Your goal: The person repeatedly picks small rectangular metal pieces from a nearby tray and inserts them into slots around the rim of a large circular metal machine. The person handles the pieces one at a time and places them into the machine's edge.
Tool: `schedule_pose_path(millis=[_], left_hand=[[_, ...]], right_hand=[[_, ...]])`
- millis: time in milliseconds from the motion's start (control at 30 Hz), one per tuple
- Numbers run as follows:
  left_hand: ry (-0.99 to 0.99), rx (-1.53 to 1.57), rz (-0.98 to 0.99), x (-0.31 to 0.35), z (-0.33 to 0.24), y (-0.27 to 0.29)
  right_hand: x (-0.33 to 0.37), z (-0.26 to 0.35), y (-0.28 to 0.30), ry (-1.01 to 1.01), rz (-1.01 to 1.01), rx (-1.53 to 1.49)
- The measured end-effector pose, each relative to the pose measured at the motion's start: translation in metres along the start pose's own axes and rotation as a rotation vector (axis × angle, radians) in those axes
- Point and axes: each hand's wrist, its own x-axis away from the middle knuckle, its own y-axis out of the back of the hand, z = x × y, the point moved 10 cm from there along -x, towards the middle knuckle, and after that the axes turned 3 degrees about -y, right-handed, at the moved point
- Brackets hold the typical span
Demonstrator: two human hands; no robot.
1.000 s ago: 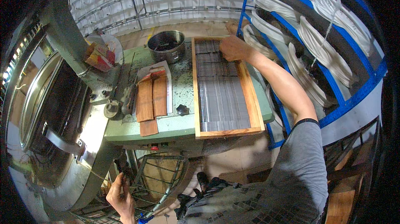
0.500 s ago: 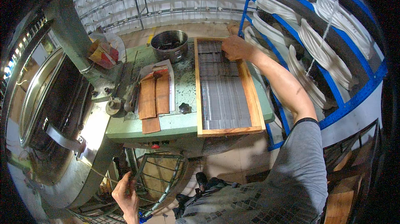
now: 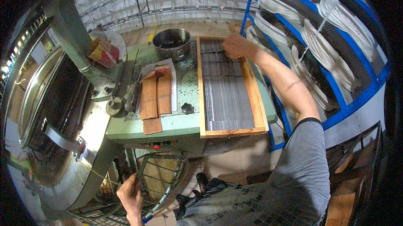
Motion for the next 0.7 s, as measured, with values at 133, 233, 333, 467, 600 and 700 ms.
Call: schedule_pose_path(millis=[133, 233, 333, 467, 600, 700], left_hand=[[-0.053, -0.026, -0.012, -0.002, -0.006, -0.001], [-0.007, -0.007, 0.016, 0.0, -0.003, -0.002], [-0.003, -0.008, 0.022, 0.0, -0.001, -0.003], [-0.028, 0.002, 0.017, 0.001, 0.002, -0.008], [0.01, 0.027, 0.049, 0.005, 0.008, -0.013], [-0.02, -0.005, 0.06, 0.002, -0.001, -0.011]], right_hand=[[-0.002, -0.004, 0.006, -0.104, -0.024, -0.059], [0.003, -0.016, 0.0, -0.277, -0.025, -0.162], [0.01, -0.022, -0.011, -0.348, -0.078, -0.234], [0.013, -0.028, -0.025, -0.404, -0.161, -0.242], [0.012, -0.022, -0.022, -0.311, -0.195, -0.148], [0.017, -0.016, -0.008, -0.215, -0.26, -0.035]])
